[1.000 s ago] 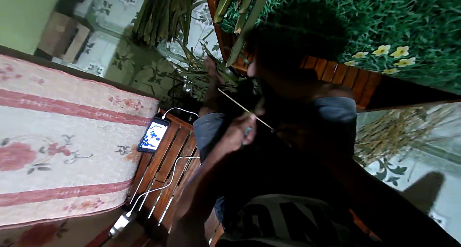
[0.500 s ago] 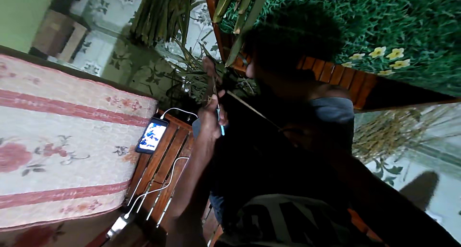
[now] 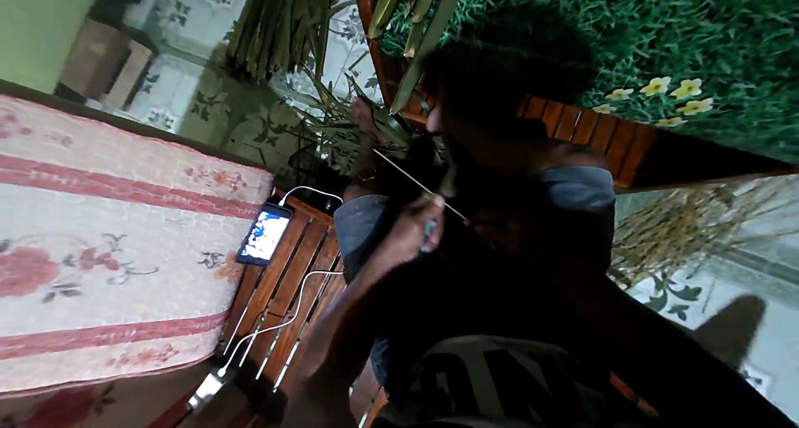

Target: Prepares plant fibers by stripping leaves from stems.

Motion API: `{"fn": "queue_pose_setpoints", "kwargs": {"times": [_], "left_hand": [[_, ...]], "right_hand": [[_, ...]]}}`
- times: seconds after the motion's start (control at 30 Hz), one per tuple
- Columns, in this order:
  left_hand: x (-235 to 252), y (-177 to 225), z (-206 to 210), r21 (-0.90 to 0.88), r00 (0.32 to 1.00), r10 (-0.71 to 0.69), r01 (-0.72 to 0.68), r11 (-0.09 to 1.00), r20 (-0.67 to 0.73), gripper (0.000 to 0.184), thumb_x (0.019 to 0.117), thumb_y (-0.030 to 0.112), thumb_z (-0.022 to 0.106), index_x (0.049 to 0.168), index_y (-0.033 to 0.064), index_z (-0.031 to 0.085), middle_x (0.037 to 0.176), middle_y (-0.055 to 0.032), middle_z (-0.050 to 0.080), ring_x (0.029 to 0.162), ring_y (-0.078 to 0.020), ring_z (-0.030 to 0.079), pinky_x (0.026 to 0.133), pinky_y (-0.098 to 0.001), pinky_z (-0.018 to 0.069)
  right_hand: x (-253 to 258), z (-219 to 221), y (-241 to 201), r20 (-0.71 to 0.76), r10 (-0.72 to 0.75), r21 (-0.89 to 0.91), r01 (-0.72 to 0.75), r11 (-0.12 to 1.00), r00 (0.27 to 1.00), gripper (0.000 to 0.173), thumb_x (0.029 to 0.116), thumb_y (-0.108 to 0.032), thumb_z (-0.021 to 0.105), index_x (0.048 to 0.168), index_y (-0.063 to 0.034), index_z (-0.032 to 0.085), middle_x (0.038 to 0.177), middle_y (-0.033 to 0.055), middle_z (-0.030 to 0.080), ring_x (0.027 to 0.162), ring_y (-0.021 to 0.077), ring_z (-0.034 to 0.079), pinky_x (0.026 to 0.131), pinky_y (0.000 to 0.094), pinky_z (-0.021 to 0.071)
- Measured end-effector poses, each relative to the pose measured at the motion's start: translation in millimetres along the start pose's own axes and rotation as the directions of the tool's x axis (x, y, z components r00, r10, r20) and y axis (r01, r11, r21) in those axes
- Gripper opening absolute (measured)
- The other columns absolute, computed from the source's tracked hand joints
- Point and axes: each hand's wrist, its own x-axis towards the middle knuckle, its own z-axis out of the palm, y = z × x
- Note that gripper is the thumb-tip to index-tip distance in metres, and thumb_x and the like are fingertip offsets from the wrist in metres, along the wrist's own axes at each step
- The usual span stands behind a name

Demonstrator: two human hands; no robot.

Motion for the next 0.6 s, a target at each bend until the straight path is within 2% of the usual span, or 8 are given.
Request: {"fn": "queue_pose_setpoints", "kwargs": {"times": [0.03,0.1,0.23,0.33,0.43,0.5,0.57,0.6], "left_hand": [[-3.0,-2.0,9.5,0.052,0.998,-0.030,0.028,0.998,0.046,0.033,0.1111,0.024,0.038,0.130,0.0049,0.056,0.062,0.0036,0.055,0.046,-0.0032,0.049,0.044,-0.0172,0.0443],[-4.0,5.9,7.1,0.027,0.998,-0.035,0.034,0.999,0.047,0.036,0.1100,0.024,0.037,0.133,0.0041,0.057,0.062,0.0055,0.054,0.046,-0.0018,0.048,0.045,-0.0165,0.0442],[6.2,37.0,-37.8,-0.152,0.966,0.142,-0.177,0.972,-0.217,0.046,0.1112,0.041,0.029,0.136,0.0168,0.059,0.053,0.0075,0.044,0.039,-0.0026,0.040,0.038,-0.0180,0.0384],[8.0,36.1,-47.8,-0.194,0.951,0.148,-0.204,0.960,-0.271,0.046,0.1101,0.048,0.031,0.138,0.0230,0.057,0.054,0.0066,0.041,0.039,-0.0050,0.039,0.037,-0.0202,0.0383],[9.8,5.4,-21.2,-0.215,0.985,0.126,-0.149,0.965,-0.118,0.046,0.1086,0.047,0.037,0.143,0.0205,0.053,0.054,0.0055,0.046,0.042,-0.0062,0.045,0.043,-0.0226,0.0443],[11.1,-15.9,-4.7,-0.228,0.989,0.145,-0.138,0.964,0.017,0.050,0.1088,0.043,0.040,0.151,0.0159,0.045,0.057,0.0046,0.052,0.044,-0.0060,0.049,0.046,-0.0221,0.0469],[13.2,-25.4,7.0,-0.222,0.986,0.148,-0.127,0.967,0.076,0.048,0.1079,0.040,0.044,0.147,0.0111,0.048,0.057,0.0041,0.056,0.044,-0.0051,0.050,0.045,-0.0206,0.0465],[14.1,-24.6,8.6,-0.194,0.988,0.137,-0.120,0.974,0.074,0.043,0.1081,0.037,0.042,0.140,0.0090,0.052,0.057,0.0045,0.056,0.044,-0.0046,0.050,0.045,-0.0200,0.0459]], "right_hand": [[0.4,1.2,-1.9,-0.018,-0.022,0.005,0.022,1.000,1.000,0.026,0.1042,-0.020,0.058,0.117,-0.0013,0.070,0.081,-0.0008,0.066,0.062,-0.0001,0.054,0.058,0.0164,0.0465],[-2.5,0.2,-7.0,-0.019,-0.031,-0.015,0.030,0.999,0.999,0.025,0.1044,-0.017,0.057,0.118,-0.0006,0.070,0.084,0.0003,0.065,0.063,-0.0006,0.053,0.059,0.0157,0.0461],[-5.8,-7.8,1.5,0.020,-0.027,-0.106,0.029,0.994,0.999,0.027,0.1045,-0.016,0.055,0.121,0.0001,0.069,0.087,0.0042,0.066,0.066,0.0030,0.054,0.063,0.0191,0.0477],[-2.5,-9.7,4.3,0.013,-0.016,-0.075,0.017,0.997,1.000,0.028,0.1051,-0.018,0.054,0.121,-0.0011,0.069,0.084,0.0019,0.066,0.065,0.0023,0.055,0.062,0.0183,0.0481],[5.5,-8.2,0.2,0.000,0.012,-0.031,-0.012,0.999,1.000,0.029,0.1066,-0.023,0.053,0.124,-0.0069,0.070,0.083,-0.0008,0.066,0.065,0.0029,0.055,0.062,0.0195,0.0477],[15.7,-4.0,9.2,0.007,-0.052,-0.019,0.052,0.998,0.999,0.029,0.1061,-0.027,0.054,0.122,-0.0090,0.070,0.080,-0.0015,0.064,0.063,0.0028,0.055,0.059,0.0200,0.0490],[22.6,0.6,8.4,0.032,-0.081,0.003,0.081,0.997,0.996,0.028,0.1055,-0.027,0.055,0.121,-0.0078,0.069,0.080,-0.0018,0.064,0.062,0.0018,0.055,0.058,0.0195,0.0491],[24.8,2.1,6.5,0.048,-0.087,0.013,0.086,0.996,0.995,0.028,0.1051,-0.026,0.055,0.120,-0.0071,0.069,0.080,-0.0020,0.064,0.062,0.0017,0.056,0.058,0.0195,0.0497]]}}
